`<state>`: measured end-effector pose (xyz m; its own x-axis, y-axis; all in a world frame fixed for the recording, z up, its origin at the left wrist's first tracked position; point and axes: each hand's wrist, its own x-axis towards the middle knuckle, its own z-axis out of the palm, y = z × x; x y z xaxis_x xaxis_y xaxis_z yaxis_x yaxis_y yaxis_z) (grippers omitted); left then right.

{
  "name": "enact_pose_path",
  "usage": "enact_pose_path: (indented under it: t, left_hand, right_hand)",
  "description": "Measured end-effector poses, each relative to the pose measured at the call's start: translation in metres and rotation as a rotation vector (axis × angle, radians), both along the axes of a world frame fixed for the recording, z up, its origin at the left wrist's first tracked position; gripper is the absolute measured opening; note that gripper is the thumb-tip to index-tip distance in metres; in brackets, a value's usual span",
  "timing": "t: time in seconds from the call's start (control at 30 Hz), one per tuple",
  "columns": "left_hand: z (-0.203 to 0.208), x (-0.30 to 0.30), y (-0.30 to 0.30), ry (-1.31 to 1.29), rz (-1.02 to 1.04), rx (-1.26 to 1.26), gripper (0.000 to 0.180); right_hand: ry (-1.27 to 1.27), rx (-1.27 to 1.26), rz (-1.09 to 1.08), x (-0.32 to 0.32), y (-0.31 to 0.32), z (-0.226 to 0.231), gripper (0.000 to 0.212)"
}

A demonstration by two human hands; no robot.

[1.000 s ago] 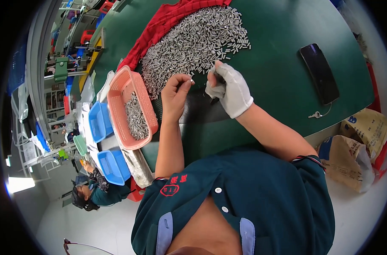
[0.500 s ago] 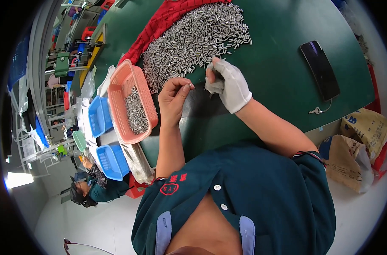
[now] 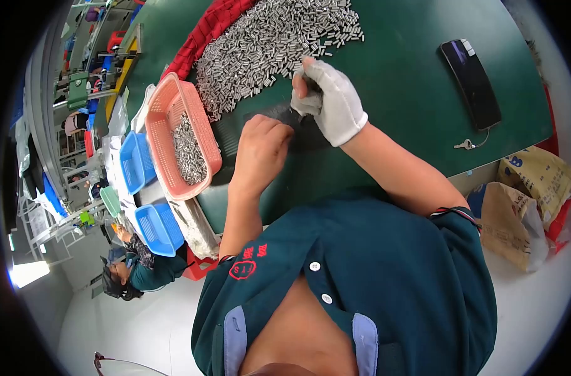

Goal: The person picks up and inspects small metal pins one by one on a workbench.

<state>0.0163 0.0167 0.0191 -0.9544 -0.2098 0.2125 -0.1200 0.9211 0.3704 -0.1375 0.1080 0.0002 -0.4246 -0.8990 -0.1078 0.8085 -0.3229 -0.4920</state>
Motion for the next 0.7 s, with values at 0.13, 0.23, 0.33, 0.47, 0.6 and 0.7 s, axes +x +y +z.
enact_pose_path:
  t: [0.13,0.23,0.33,0.47,0.6,0.7]
  left_hand:
    - [-0.010,-0.003,0.006,-0.023,0.003,0.014,0.014]
    - [-0.012,0.001,0.010,0.025,0.071,0.102,0.015]
    - [-0.015,0.010,0.016,0.067,0.215,0.144,0.017]
    - [-0.024,0.013,0.024,0.112,0.292,0.126,0.016]
    - [-0.032,0.014,0.026,0.146,0.304,0.136,0.014]
    - [-0.031,0.013,0.026,0.161,0.310,0.154,0.014]
  right_hand:
    - [-0.018,0.015,-0.019,0.000,0.000,0.003,0.035]
    - [-0.025,0.017,-0.024,-0.002,-0.001,0.001,0.035]
    - [-0.043,-0.012,-0.016,-0.003,0.000,-0.002,0.035]
    - [-0.103,-0.004,-0.025,0.001,-0.002,-0.001,0.039]
    - [-0.080,-0.029,0.030,0.001,-0.003,-0.006,0.042]
    - [-0.111,-0.013,0.046,0.001,-0.004,-0.007,0.044]
